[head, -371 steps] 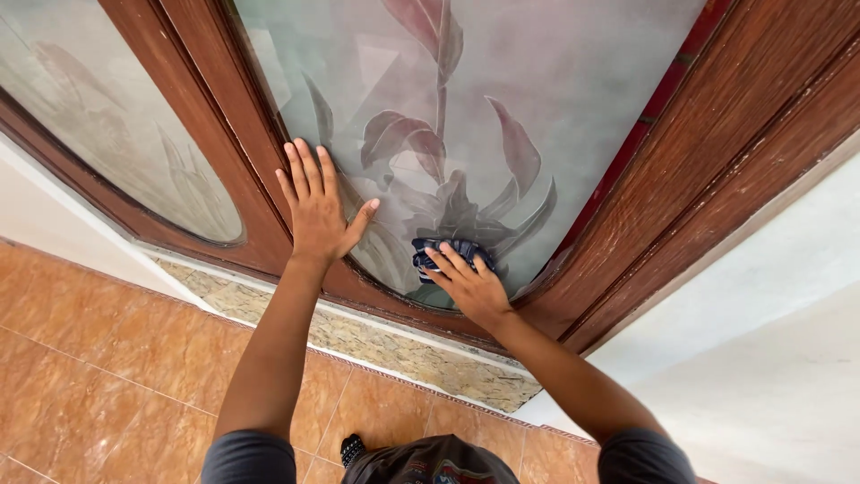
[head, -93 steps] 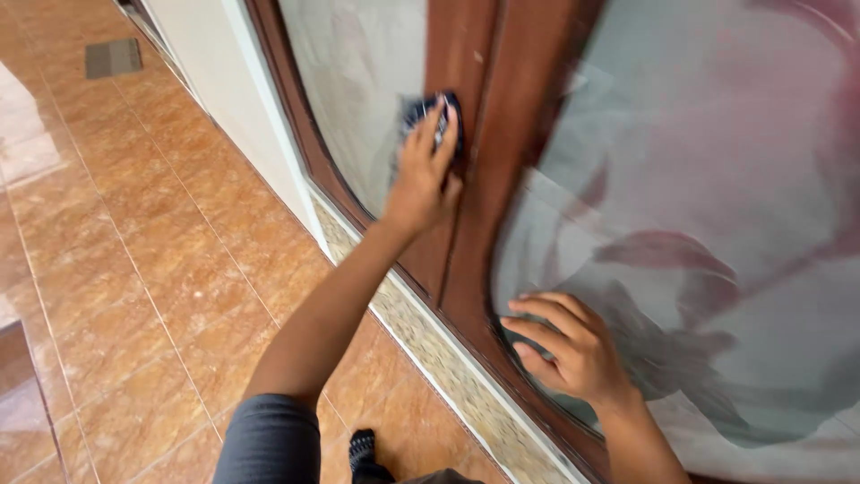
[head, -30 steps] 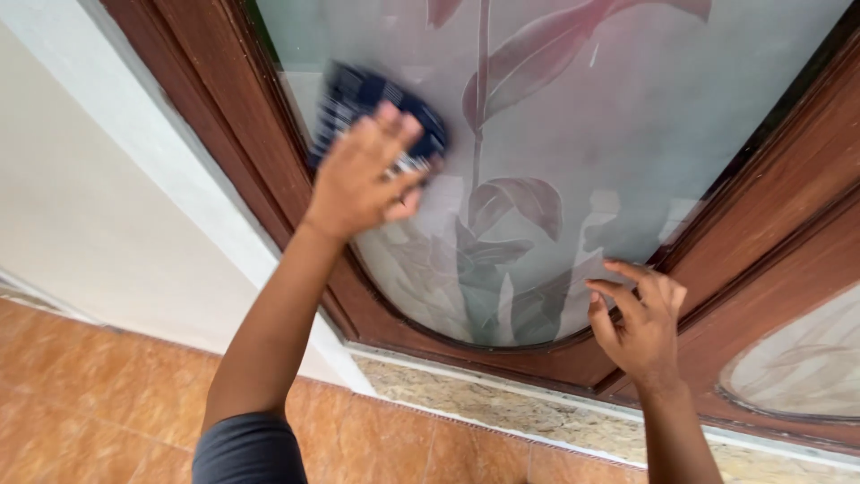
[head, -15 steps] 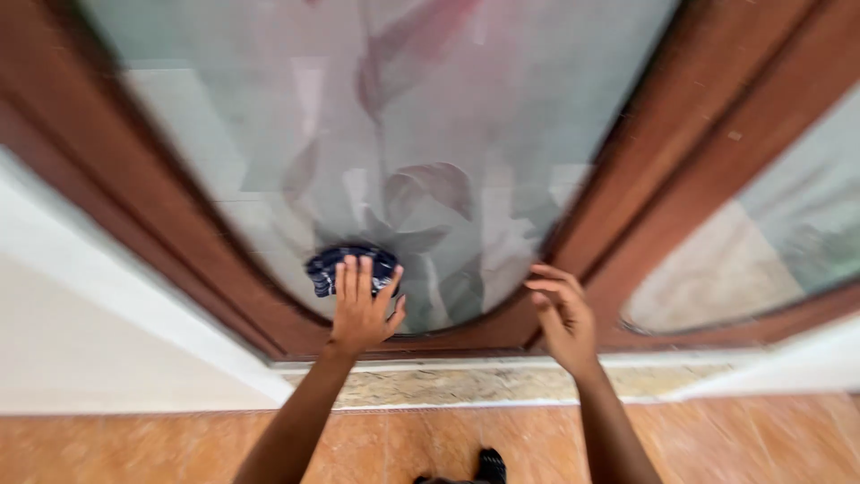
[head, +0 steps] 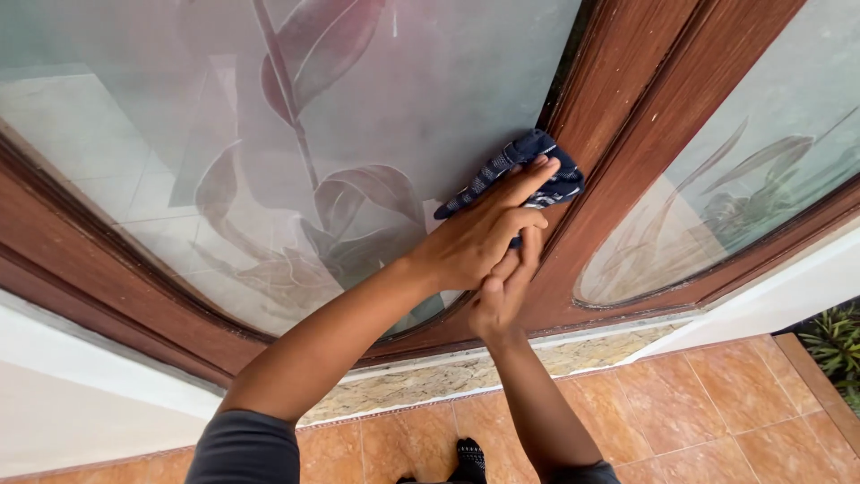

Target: The person wipes a frosted glass door with a dark striped cloth, moving the cloth in circular and back-and-forth motions across the surface. The person occasionally folds the cloth and continues wiping the same door panel throughout the clip.

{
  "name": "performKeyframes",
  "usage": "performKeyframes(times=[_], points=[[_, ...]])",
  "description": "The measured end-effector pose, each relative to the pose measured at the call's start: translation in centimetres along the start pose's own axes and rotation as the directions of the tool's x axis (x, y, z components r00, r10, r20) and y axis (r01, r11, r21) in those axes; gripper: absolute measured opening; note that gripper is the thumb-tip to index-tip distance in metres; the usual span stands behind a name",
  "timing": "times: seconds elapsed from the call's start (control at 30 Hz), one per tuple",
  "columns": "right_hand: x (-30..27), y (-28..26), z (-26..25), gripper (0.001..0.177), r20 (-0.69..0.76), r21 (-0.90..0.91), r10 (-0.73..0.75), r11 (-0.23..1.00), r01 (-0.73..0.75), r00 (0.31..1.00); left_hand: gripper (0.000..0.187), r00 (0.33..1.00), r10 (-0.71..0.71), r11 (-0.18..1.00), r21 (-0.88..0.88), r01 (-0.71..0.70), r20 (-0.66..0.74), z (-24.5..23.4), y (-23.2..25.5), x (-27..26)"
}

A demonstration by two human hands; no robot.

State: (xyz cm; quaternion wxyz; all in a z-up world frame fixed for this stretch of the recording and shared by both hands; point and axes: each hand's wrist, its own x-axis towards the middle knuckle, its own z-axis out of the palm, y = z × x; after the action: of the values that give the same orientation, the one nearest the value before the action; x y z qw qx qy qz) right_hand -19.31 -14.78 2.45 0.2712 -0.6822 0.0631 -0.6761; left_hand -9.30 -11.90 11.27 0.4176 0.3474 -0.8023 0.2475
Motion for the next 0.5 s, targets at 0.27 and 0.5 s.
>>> performKeyframes(times=[0.27,0.5], points=[[9.8,-2.2,-0.2,0.076,0.354,-0.658,-0.169,0.654,0.373,0.920,0.016,0.982,0.185,0.902,0.401,-0.160,-0.024,-8.4,-2.7,-1.1],[16.2,-4.7,1.3,0.050,0.166,-0.824,-0.269,0.490,0.284,0.949,0.032,0.996,0.076,0.655,0.751,-0.085,0.047,-16.7,-1.3,-5.1]])
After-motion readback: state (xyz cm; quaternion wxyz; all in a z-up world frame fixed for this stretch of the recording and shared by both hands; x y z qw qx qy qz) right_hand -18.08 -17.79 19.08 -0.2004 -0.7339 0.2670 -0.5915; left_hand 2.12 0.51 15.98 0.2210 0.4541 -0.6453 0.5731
